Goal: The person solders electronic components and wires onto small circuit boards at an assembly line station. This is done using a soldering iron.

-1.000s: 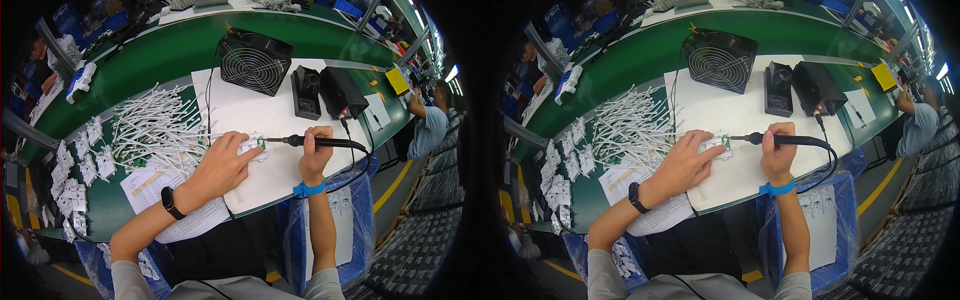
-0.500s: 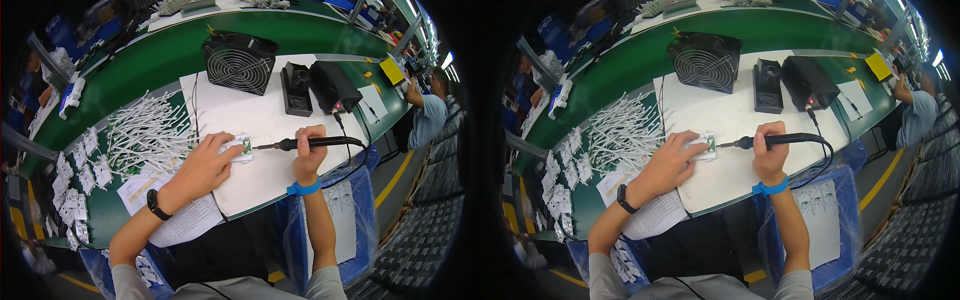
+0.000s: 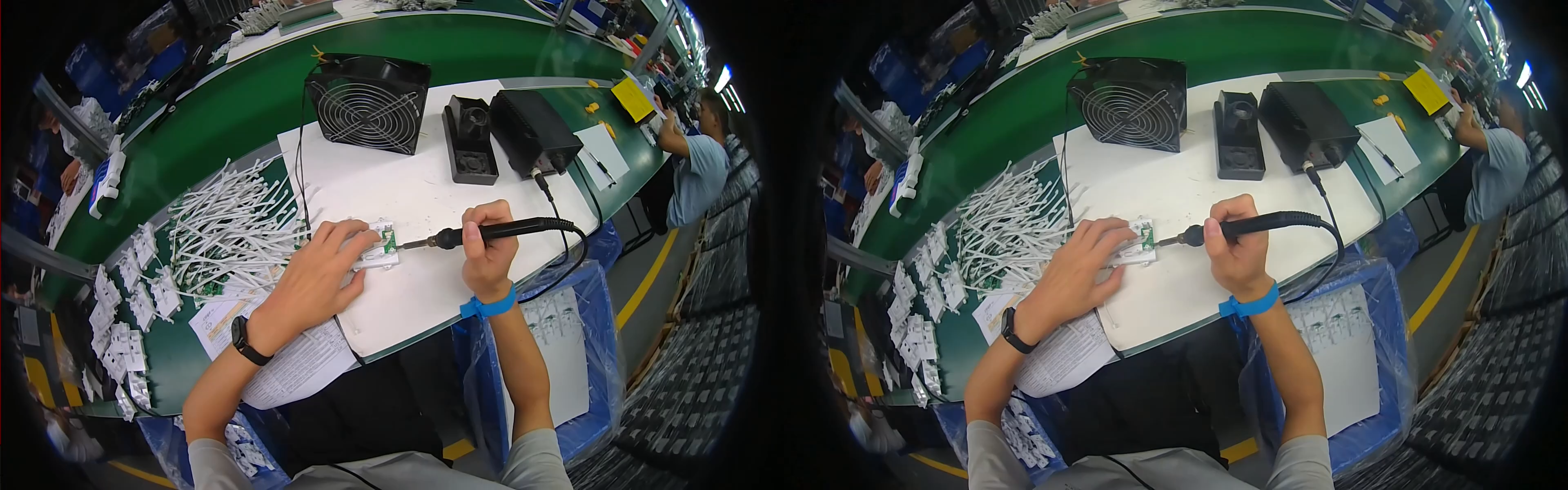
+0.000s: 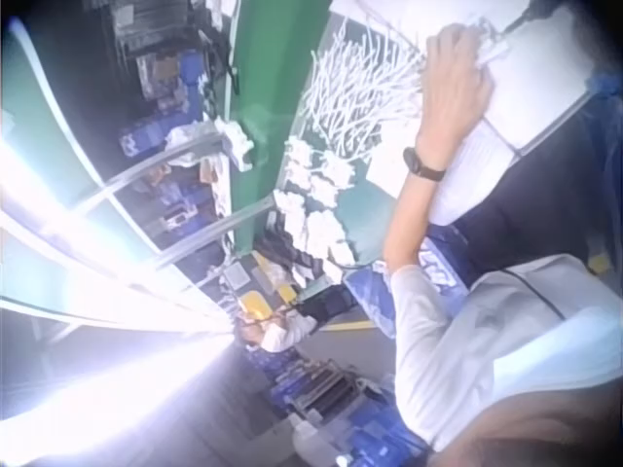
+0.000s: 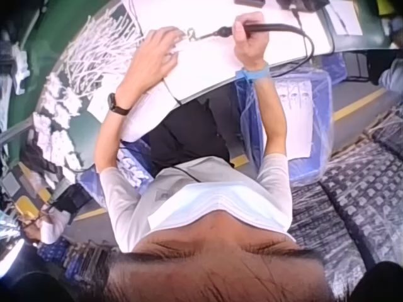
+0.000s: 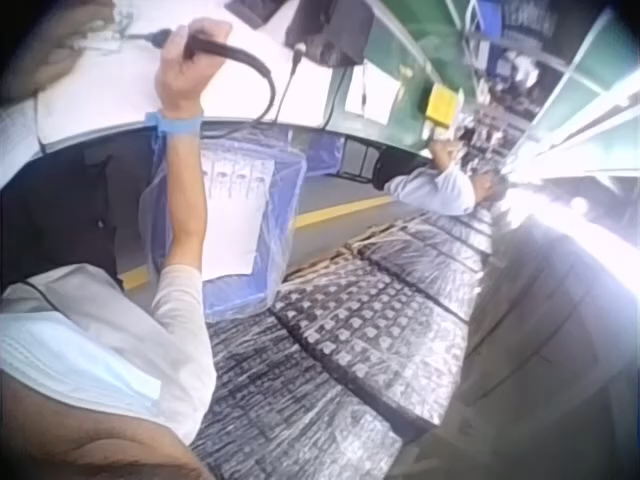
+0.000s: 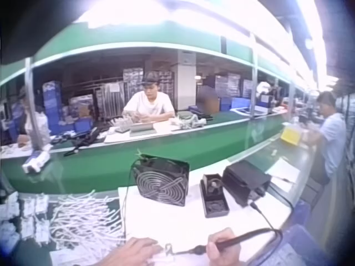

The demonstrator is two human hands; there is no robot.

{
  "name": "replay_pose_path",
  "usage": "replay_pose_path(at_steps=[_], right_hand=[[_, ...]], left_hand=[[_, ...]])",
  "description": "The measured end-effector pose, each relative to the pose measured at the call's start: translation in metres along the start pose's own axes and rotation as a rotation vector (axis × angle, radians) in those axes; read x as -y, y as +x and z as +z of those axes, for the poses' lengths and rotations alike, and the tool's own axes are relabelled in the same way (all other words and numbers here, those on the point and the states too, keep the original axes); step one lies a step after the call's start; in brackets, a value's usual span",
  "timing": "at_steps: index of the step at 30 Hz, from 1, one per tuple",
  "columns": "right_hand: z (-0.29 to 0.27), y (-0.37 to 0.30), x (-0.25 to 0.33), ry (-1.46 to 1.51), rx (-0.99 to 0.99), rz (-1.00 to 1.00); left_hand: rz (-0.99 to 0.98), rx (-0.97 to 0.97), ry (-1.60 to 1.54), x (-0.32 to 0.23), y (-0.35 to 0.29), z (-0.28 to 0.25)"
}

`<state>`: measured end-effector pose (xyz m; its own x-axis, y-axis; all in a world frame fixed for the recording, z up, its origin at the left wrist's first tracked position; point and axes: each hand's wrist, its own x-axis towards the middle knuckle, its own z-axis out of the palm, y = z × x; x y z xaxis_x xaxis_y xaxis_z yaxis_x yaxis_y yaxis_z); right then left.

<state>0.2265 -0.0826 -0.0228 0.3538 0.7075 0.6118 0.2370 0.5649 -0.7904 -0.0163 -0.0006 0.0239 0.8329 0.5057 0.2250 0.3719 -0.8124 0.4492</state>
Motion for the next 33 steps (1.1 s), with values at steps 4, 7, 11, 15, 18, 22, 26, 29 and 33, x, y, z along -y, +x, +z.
replay_pose_path(at_steps=[4,7,11,15,18,22,26,29,33], right_hand=[[0.0004,0.0,-0.0004,0.012,0.002,0.01],[0.0006,0.0003,-0.0007,0.007,0.003,-0.001],[0.0002,0.0003,-0.0014,-0.014,-0.007,-0.01],[-0.0031,-0.001,-0.0003,-0.03,-0.021,-0.016],[0.0037,0.002,-0.0003,-0.024,-0.011,-0.03],[0.0015,0.0009,0.0007,-0.021,-0.017,-0.024],[0.0002,0.0004,-0.0011,-0.033,-0.003,-0.022],[-0.0013,-0.0002,-0.0018,-0.047,-0.002,-0.019],[0.0054,0.0025,-0.0012,-0.028,-0.182,-0.058]], left_hand=[[-0.002,-0.003,0.008,0.0007,-0.0005,0.0004],[-0.007,-0.001,0.004,0.0007,-0.0007,0.0005],[0.0,-0.008,0.01,0.0007,-0.0005,0.0007],[-0.002,-0.001,0.004,-0.0026,0.0012,0.0008],[-0.003,-0.013,-0.011,0.0028,-0.003,-0.0015],[-0.002,-0.004,-0.007,0.0014,-0.0019,-0.0005],[0.005,-0.01,-0.005,0.0021,-0.0016,0.0003],[0.011,-0.018,-0.01,0.003,-0.0016,0.0016],[0.017,-0.026,0.028,0.0036,-0.0033,0.0016]])
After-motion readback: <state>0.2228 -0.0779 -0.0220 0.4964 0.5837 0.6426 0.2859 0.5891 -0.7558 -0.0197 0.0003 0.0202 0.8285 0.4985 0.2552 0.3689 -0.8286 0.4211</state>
